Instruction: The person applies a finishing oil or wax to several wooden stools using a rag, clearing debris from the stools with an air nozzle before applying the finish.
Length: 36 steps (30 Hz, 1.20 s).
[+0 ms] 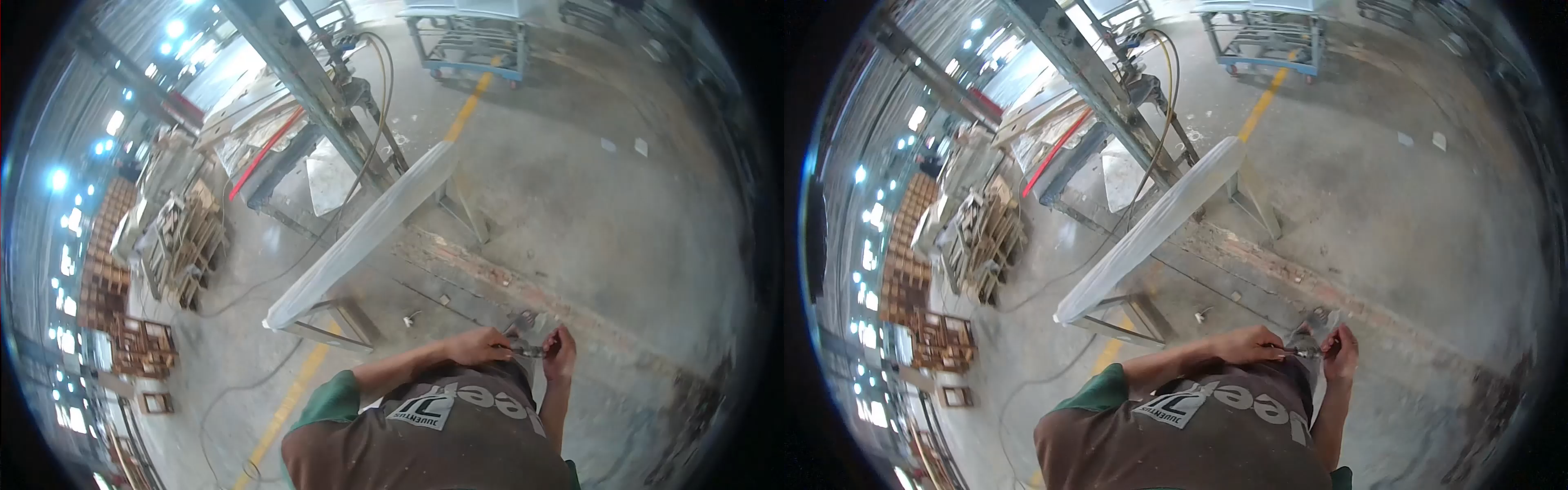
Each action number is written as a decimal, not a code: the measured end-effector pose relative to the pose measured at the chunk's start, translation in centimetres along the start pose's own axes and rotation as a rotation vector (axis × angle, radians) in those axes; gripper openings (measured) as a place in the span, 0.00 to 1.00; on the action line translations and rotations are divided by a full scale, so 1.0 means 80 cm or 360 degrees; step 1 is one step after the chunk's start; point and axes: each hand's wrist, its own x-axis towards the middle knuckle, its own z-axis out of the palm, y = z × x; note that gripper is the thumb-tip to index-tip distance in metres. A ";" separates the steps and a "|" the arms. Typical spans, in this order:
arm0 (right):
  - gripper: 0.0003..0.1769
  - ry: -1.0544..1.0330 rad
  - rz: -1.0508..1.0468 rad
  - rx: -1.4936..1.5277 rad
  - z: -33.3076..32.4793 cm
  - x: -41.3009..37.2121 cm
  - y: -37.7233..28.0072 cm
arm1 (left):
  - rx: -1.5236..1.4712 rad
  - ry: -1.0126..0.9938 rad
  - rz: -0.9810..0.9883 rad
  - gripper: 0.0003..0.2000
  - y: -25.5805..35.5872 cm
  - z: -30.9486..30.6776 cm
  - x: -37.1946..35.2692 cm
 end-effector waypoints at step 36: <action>0.13 -0.2259 0.0078 -0.2044 0.722 0.596 -0.072 | -0.0274 0.2346 -0.1377 0.31 -0.003 -0.333 0.119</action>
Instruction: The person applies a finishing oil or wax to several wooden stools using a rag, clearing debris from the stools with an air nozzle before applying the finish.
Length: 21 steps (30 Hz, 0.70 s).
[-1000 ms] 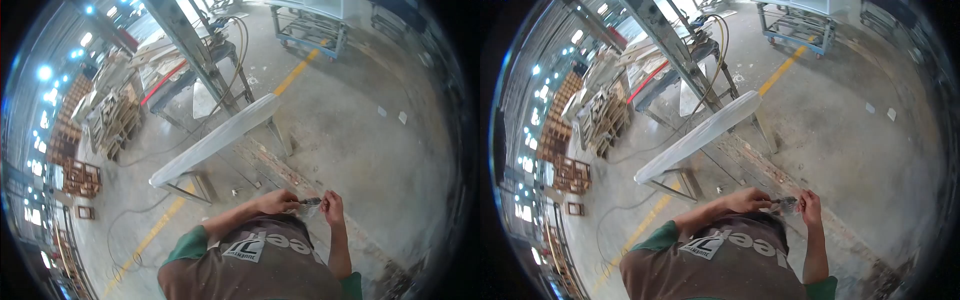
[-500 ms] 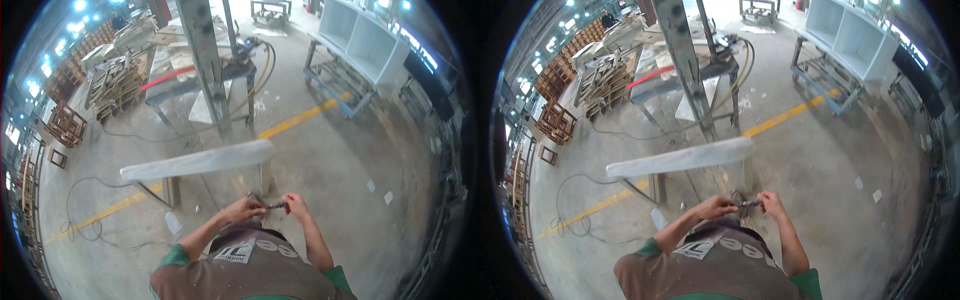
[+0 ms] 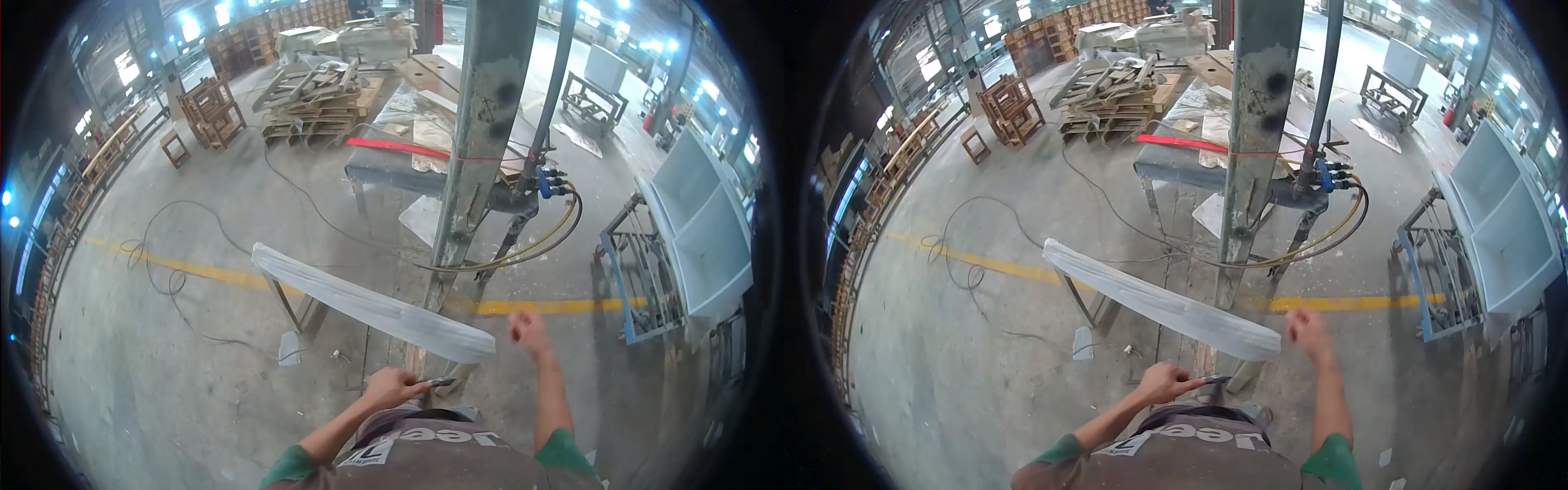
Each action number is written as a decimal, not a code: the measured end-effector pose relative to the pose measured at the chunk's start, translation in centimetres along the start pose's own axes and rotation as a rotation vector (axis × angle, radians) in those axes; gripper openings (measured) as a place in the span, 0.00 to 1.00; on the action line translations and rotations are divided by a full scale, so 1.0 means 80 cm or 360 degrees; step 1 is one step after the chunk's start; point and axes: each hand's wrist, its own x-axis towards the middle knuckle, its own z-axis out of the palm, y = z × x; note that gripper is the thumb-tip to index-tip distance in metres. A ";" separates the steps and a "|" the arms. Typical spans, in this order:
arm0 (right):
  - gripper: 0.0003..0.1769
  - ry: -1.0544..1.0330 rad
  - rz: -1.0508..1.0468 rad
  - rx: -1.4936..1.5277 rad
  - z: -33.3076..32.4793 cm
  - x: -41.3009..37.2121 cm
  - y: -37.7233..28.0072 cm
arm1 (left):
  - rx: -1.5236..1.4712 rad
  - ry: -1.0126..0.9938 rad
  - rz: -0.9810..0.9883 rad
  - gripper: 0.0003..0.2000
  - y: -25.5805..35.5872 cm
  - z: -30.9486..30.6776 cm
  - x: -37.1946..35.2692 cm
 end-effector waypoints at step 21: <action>0.47 0.0581 -0.0277 0.0820 -0.072 0.349 -0.342 | -0.0467 0.1248 -0.0140 0.08 0.037 0.065 -0.037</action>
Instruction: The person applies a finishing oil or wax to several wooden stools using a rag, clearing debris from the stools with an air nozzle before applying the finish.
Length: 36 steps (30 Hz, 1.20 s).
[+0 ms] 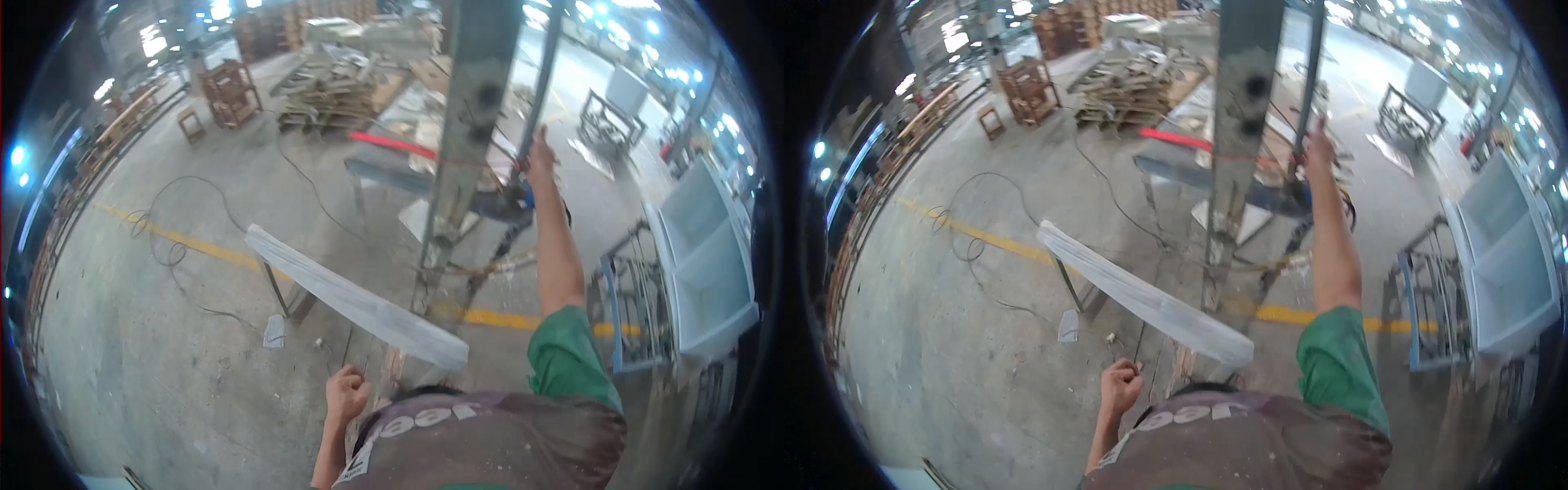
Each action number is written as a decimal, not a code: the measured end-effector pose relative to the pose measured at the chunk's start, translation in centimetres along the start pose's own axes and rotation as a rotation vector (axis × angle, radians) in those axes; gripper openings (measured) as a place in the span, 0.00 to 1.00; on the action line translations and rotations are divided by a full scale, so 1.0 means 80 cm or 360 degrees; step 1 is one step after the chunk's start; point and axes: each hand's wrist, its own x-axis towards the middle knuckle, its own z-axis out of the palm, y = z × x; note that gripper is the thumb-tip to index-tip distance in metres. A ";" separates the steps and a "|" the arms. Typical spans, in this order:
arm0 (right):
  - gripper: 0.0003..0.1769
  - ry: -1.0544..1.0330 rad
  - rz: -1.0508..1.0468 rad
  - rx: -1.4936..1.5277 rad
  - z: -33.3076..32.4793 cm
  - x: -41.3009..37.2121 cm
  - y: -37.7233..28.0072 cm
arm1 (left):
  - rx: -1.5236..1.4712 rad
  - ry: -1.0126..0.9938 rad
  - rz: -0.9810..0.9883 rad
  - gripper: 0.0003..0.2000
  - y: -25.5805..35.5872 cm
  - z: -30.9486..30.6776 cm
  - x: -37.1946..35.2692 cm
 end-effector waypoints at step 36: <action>0.16 -0.1978 -0.0092 -0.0567 -0.074 -0.430 0.389 | -0.0278 0.0004 -0.0206 0.14 0.055 -0.010 -0.009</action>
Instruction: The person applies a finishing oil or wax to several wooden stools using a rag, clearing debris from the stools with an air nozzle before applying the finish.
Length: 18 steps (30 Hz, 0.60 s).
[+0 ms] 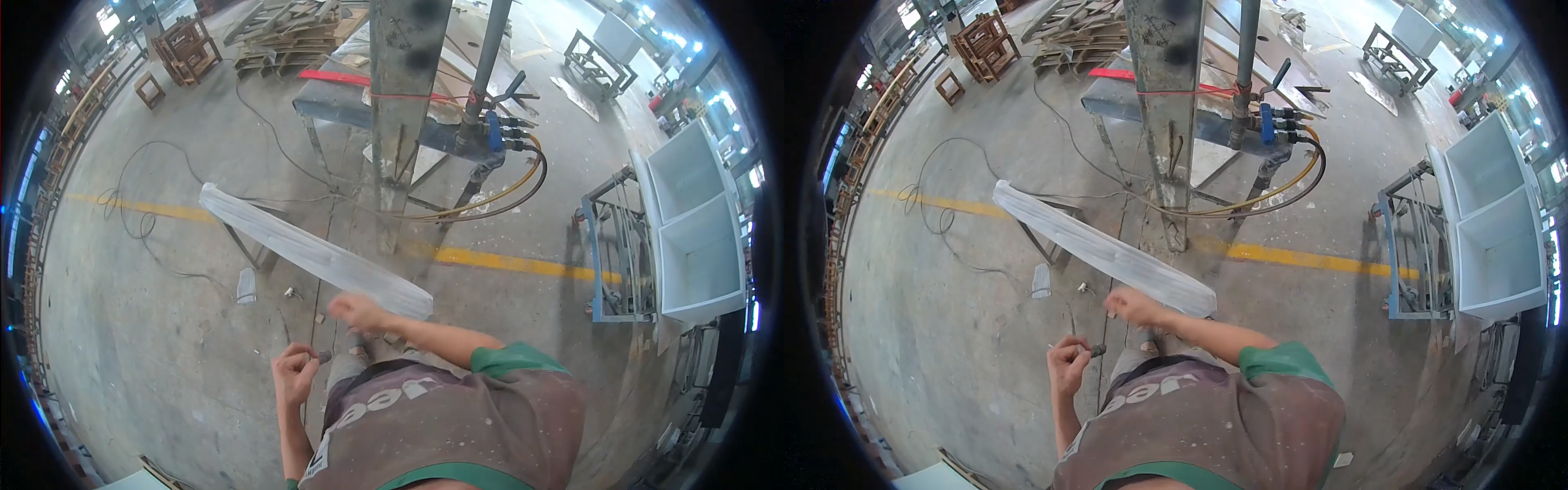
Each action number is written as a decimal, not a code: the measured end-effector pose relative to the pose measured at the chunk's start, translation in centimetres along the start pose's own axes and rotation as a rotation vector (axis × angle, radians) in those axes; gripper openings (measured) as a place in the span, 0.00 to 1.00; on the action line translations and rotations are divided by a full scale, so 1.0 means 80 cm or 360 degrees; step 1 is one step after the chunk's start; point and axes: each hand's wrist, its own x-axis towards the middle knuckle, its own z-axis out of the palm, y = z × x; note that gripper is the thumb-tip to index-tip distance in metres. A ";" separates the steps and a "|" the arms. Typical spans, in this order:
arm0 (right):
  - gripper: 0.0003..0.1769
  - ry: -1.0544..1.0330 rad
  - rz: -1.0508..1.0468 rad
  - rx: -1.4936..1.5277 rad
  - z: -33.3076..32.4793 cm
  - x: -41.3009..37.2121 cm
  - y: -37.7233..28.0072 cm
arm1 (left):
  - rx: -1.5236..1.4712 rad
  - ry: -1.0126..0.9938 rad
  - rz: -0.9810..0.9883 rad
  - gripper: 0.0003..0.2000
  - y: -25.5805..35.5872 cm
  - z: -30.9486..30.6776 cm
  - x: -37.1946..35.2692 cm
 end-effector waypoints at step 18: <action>0.22 0.2779 -0.0622 -0.1132 -0.451 0.139 -0.261 | -0.0415 0.0500 -0.0097 0.14 -0.187 -0.384 -0.022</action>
